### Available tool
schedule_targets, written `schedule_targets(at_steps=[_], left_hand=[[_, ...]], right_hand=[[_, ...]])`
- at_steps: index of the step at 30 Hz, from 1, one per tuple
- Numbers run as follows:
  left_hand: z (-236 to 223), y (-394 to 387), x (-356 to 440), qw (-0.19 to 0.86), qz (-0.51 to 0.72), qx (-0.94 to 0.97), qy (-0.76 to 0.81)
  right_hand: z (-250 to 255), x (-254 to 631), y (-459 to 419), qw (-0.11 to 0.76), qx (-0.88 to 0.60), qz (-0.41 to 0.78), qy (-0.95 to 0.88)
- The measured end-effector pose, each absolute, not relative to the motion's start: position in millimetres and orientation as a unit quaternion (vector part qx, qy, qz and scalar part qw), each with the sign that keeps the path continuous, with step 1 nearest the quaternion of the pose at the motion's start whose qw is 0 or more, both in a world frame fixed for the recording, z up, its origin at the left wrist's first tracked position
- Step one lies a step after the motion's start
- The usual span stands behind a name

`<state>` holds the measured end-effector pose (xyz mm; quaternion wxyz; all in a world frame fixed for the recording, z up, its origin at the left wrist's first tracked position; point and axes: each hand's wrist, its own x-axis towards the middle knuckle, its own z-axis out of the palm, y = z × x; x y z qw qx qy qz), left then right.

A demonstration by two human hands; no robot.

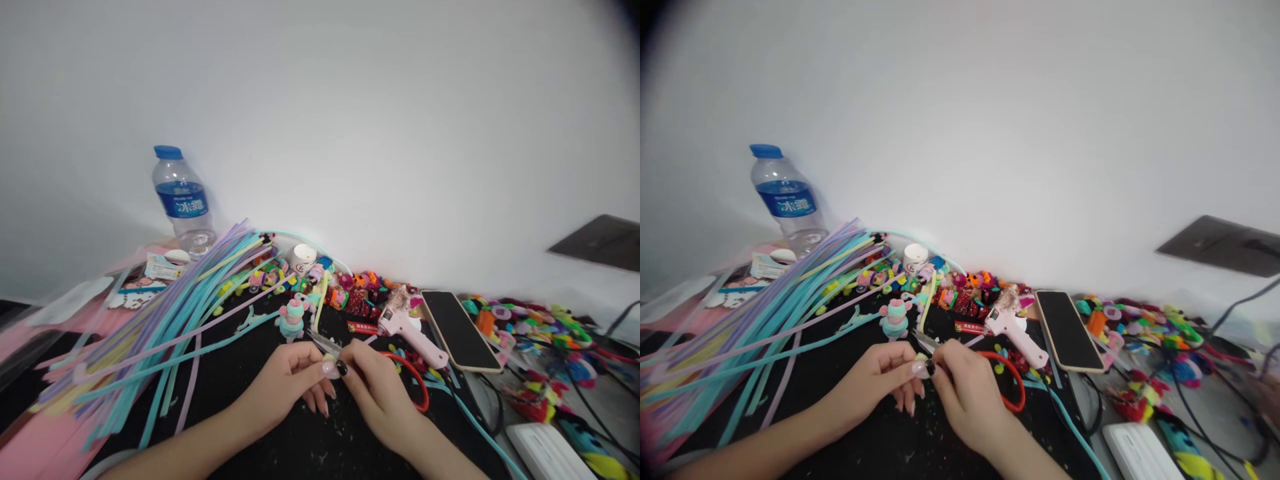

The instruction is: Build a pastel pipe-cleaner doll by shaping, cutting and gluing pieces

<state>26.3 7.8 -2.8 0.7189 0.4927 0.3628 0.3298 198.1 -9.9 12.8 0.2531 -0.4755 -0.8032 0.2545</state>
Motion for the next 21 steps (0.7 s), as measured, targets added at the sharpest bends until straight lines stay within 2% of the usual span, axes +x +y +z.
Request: schedule_targets(at_steps=[4, 7, 13, 15, 18, 21], left_hand=[[-2.2, 5.2, 26.2, 0.708, 0.310, 0.521, 0.362], [-1.4, 3.9, 23.4, 0.654, 0.310, 0.568, 0.393], [-1.5, 1.7, 19.7, 0.490, 0.249, 0.715, 0.432], [-2.8, 1.2, 18.6, 0.443, 0.238, 0.752, 0.426], [-2.0, 1.5, 14.3, 0.356, 0.262, 0.789, 0.426], [3.2, 6.1, 7.4, 0.249, 0.357, 0.778, 0.454]], right_hand=[[12.9, 197.9, -10.3, 0.234, -0.479, 0.241, -0.811], [20.2, 211.6, -1.9, 0.228, -0.535, 0.190, -0.791], [33.3, 255.4, 17.2, 0.141, -0.684, -0.107, -0.708], [31.5, 263.8, 18.0, 0.097, -0.716, -0.164, -0.671], [25.9, 268.1, 16.4, 0.079, -0.731, -0.148, -0.662], [22.0, 267.4, 15.6, 0.088, -0.737, -0.117, -0.659]])
